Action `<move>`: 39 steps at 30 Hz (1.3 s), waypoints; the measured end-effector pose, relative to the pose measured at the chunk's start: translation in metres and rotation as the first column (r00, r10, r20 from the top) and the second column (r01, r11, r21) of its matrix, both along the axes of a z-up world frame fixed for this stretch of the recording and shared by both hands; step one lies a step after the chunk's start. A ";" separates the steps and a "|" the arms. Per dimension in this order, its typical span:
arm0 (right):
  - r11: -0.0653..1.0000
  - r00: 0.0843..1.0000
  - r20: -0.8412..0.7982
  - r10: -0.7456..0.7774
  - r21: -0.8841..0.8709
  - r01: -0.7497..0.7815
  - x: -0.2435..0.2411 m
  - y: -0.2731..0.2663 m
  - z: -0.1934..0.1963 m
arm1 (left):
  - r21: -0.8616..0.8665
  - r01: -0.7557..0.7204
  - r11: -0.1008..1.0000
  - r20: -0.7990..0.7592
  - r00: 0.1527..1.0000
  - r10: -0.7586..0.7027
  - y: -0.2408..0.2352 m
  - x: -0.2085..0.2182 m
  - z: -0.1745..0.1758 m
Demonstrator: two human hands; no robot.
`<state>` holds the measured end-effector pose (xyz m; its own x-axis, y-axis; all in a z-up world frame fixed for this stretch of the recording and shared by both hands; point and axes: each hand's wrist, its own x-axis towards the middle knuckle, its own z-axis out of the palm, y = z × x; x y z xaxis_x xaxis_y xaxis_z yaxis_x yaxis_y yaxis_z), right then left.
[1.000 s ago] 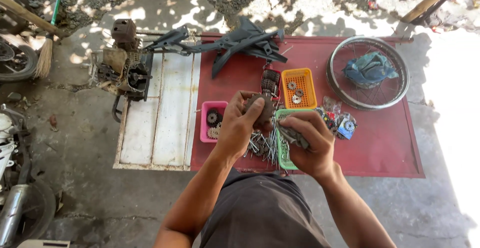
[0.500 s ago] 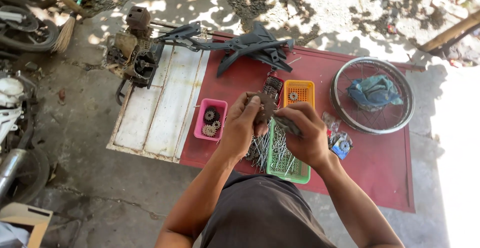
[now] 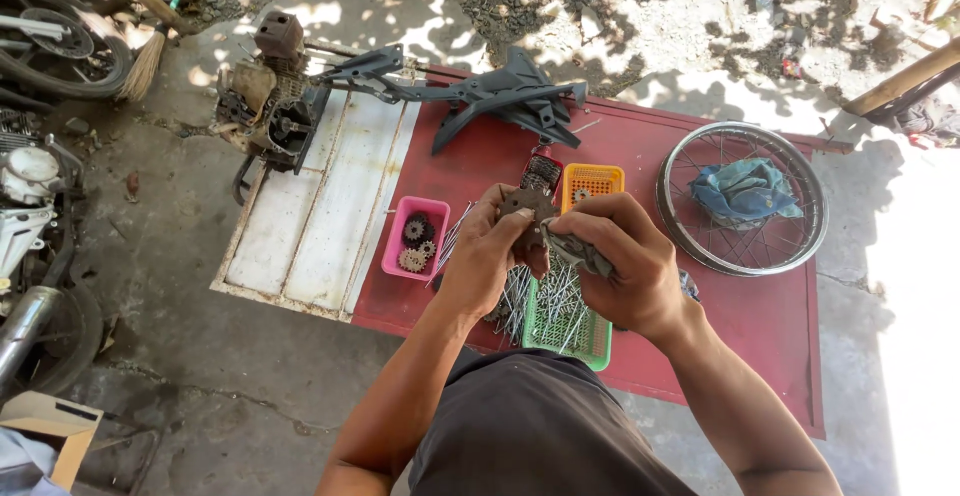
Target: The person cleans a small metal gear with a cloth, wiping its surface and teeth. They then place the gear into a pink container and pick up another gear to repeat the cleaning process.
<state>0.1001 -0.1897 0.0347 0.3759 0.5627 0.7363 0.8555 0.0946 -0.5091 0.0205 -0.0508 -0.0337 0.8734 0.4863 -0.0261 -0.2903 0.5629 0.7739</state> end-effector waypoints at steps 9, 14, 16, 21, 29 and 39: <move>0.998 0.992 -0.118 -0.037 -0.052 0.031 -0.017 0.032 -0.081 | -0.091 0.015 0.996 -0.003 1.000 -0.015 0.049 -0.023 0.008; 0.995 0.985 -0.141 -0.096 0.016 0.100 -0.042 0.047 -0.031 | -0.115 0.067 0.991 -0.049 0.996 -0.073 0.070 -0.026 -0.005; 0.991 0.983 -0.132 -0.125 0.025 0.130 -0.047 0.056 -0.019 | -0.148 0.103 0.984 -0.039 0.993 -0.110 0.074 -0.027 -0.003; 0.991 0.992 -0.002 -0.127 0.052 0.127 -0.045 0.070 0.002 | -0.083 0.118 0.990 -0.036 0.992 -0.121 0.081 -0.031 0.029; 0.996 0.998 0.034 -0.054 0.070 0.051 -0.025 0.061 0.015 | 0.037 0.131 0.991 0.011 0.991 -0.131 0.073 -0.018 0.012; 0.991 0.992 0.009 0.126 0.050 -0.126 0.005 0.027 -0.018 | -0.067 -0.208 0.976 -0.120 0.973 0.199 0.017 0.000 0.023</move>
<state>0.1047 -0.1630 0.0164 0.2998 0.5673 0.7670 0.8382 0.2272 -0.4957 0.0210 -0.0337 -0.0105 0.7454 0.6464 -0.1629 -0.3196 0.5610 0.7636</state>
